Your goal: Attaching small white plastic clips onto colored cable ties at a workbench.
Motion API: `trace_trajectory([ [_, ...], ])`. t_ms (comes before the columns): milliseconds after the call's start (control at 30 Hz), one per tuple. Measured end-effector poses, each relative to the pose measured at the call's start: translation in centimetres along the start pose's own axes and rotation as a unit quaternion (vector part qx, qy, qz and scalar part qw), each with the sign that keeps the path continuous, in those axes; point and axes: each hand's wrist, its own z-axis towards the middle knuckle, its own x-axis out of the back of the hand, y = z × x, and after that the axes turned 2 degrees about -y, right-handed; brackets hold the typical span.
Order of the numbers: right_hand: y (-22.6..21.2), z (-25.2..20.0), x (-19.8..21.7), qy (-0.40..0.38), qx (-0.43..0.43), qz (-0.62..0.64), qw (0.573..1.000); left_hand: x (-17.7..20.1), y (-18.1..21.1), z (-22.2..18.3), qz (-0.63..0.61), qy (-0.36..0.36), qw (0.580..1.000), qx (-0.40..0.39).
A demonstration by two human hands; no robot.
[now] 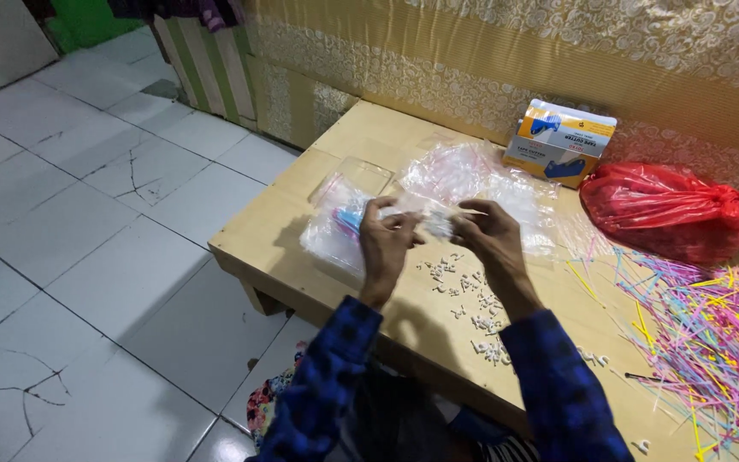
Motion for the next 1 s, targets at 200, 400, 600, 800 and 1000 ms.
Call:
trace_trajectory([
  [200, 1.6, 3.2, -4.8, -0.027, -0.003, -0.005, 1.0, 4.8, 0.6, 3.5, 0.095, 0.057, 0.993, -0.027],
  [400, 4.5, 5.6, -5.5, -0.02, -0.017, -0.064, 0.998, 7.8, 1.0, 4.3, 0.325, 0.049, 0.938, -0.107],
  [600, 6.4, 6.6, -5.1, -0.021, 0.003, -0.19, 0.982, 7.7, -1.5, 2.7, 0.523, 0.061, 0.805, -0.274],
  [800, 7.4, 7.0, -5.0, -0.015, 0.069, -0.285, 0.956, 7.1, -3.3, 2.8, 0.609, 0.011, 0.678, -0.411],
  [1000, 6.5, 3.9, -5.7, 0.014, 0.257, -0.455, 0.853, 6.6, -2.6, 2.3, 0.628, 0.026, 0.644, -0.436],
])
